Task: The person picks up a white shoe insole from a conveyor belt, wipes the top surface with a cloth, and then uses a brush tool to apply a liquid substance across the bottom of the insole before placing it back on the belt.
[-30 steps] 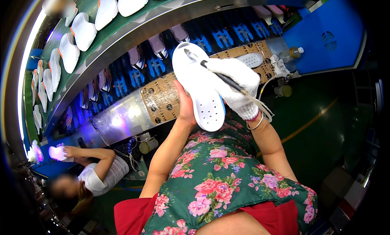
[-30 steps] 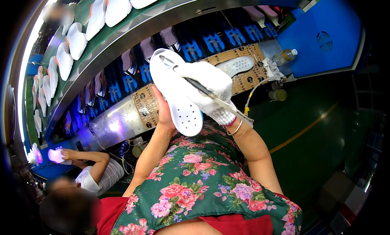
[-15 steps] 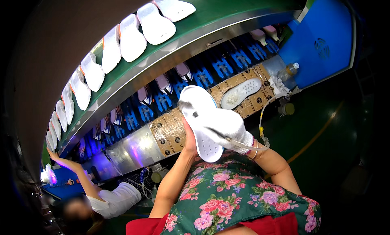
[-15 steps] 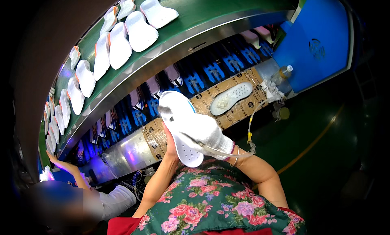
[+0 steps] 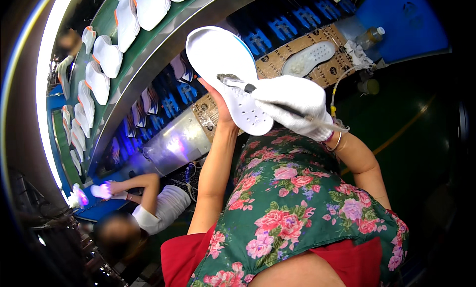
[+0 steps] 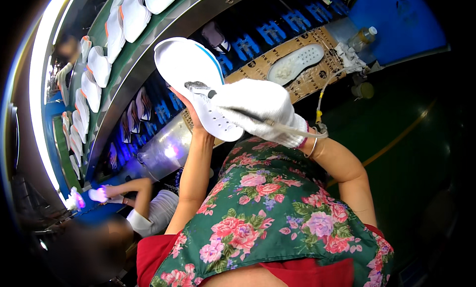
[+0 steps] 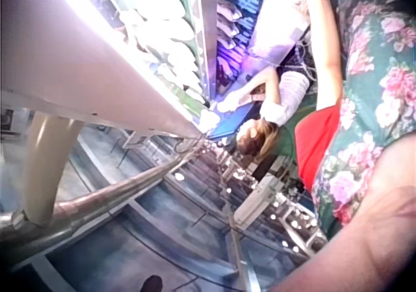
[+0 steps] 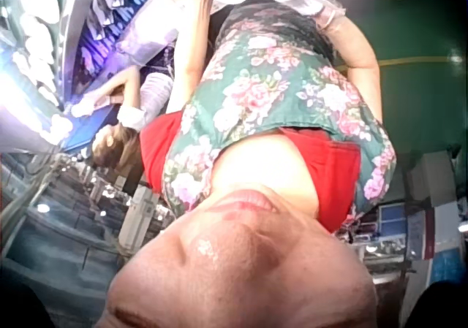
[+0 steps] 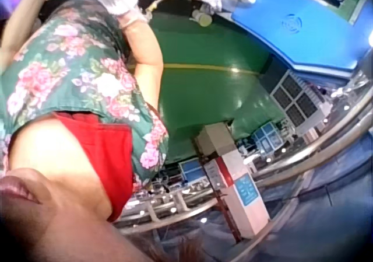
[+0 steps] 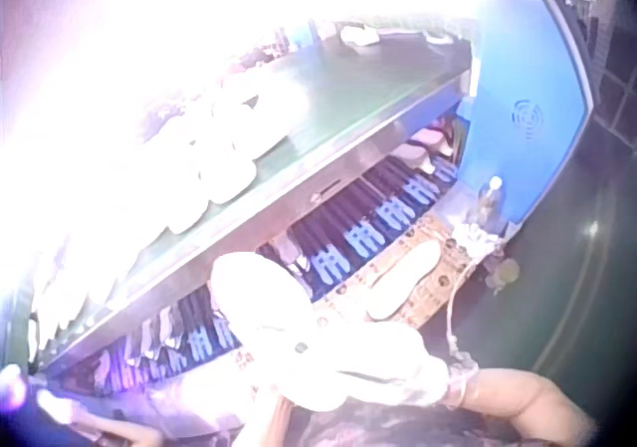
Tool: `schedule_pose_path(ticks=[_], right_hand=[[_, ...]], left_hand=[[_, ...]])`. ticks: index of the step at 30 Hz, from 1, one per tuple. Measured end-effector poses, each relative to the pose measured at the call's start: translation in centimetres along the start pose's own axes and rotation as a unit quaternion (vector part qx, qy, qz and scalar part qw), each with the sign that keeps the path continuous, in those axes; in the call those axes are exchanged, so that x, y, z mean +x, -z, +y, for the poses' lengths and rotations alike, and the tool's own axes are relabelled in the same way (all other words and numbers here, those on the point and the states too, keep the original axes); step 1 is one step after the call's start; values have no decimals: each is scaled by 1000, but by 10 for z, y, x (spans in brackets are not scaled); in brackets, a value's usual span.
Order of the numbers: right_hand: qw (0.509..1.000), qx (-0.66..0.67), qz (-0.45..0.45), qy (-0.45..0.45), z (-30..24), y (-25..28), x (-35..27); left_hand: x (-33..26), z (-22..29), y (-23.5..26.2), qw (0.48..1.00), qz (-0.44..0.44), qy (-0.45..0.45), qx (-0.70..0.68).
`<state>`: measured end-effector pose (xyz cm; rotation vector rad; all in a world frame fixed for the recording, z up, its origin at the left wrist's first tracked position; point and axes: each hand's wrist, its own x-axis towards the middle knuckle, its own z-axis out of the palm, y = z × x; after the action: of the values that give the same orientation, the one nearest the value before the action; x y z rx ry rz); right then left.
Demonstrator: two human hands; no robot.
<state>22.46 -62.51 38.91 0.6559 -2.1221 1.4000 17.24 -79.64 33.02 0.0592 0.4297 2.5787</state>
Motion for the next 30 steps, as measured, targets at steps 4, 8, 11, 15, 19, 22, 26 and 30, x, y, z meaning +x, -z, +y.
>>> schedule_pose_path(ticks=[4, 8, 11, 15, 19, 22, 26, 30], right_hand=[[995, 52, -67, 46, -12, -11, -8], [997, 82, -12, -12, -8, -5, -3], [994, 33, -76, 65, -6, -15, -18], [989, 138, -51, -11, -11, -6, -8], [993, -25, -87, 78, 0, -16, -25], [974, 163, -156, -14, -10, -8, -16], [991, 94, -94, -5, -10, -11, -11], [976, -66, -199, 67, -7, -22, -26]], left_hand=[[7, 5, 16, 988, -146, 50, 7], [15, 15, 22, 989, -123, 35, 73], [17, 12, 11, 995, -99, -31, 13], [24, 24, 31, 993, -95, -28, 69], [26, 25, 14, 994, -93, 3, 50], [27, 35, 18, 990, -114, 22, 81], [25, 47, 28, 978, -118, 115, 132], [31, 56, 29, 965, -125, 216, 76]])
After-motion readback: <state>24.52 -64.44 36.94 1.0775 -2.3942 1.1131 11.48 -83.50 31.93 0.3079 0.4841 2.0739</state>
